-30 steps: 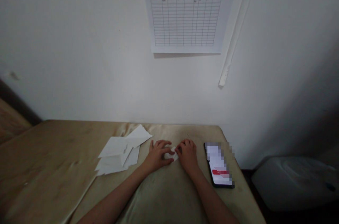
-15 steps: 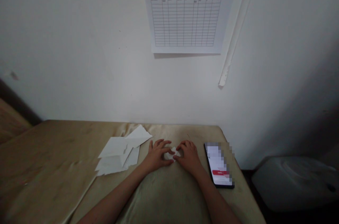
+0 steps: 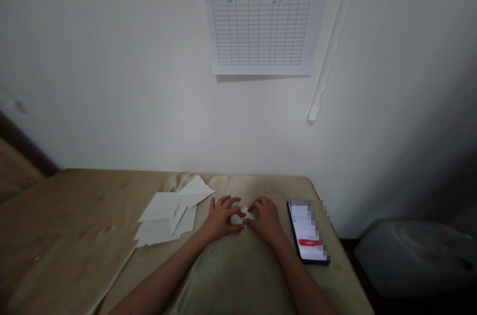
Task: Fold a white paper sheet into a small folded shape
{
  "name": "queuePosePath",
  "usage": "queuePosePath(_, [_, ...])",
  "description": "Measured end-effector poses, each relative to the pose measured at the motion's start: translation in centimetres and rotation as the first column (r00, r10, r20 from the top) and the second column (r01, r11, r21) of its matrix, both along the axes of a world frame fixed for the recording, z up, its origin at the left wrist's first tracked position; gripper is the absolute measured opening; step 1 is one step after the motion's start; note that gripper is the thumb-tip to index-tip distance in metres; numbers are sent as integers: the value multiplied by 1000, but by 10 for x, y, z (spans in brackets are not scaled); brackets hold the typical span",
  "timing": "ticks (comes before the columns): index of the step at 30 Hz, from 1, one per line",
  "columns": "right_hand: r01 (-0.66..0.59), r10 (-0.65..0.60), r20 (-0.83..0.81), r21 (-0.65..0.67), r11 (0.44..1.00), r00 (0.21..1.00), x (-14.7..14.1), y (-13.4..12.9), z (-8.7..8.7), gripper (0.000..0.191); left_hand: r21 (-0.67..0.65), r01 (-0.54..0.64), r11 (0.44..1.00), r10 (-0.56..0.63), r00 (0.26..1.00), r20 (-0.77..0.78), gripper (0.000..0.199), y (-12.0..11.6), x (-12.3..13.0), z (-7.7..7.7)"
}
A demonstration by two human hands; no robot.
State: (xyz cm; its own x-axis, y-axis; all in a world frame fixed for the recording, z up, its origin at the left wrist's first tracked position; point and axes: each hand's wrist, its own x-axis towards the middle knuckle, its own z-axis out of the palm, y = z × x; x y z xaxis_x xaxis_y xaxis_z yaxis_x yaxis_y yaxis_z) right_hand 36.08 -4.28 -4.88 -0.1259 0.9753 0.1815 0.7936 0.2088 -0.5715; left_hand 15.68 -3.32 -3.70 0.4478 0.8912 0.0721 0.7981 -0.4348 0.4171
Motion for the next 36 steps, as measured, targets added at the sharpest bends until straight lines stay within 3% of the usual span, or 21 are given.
queuePosePath(11, [9, -10, -31, -20, 1000, 999, 0, 6, -1, 25, 0, 9, 1000, -9, 1000, -4, 35, 2, 0, -2])
queuePosePath(16, [56, -57, -41, -19, 998, 998, 4, 10, -2, 5, -15, 9, 1000, -9, 1000, -6, 36, 2, 1, 0])
queuePosePath(28, [95, -96, 18, 24, 995, 995, 6, 18, -12, 7, 3, 19, 1000, -19, 1000, -3, 37, 4, 0, -6])
queuePosePath(36, [55, -64, 77, 110, 992, 995, 6, 12, -14, 9, 36, 38, 999, -38, 999, 22, 37, 1, -1, -9])
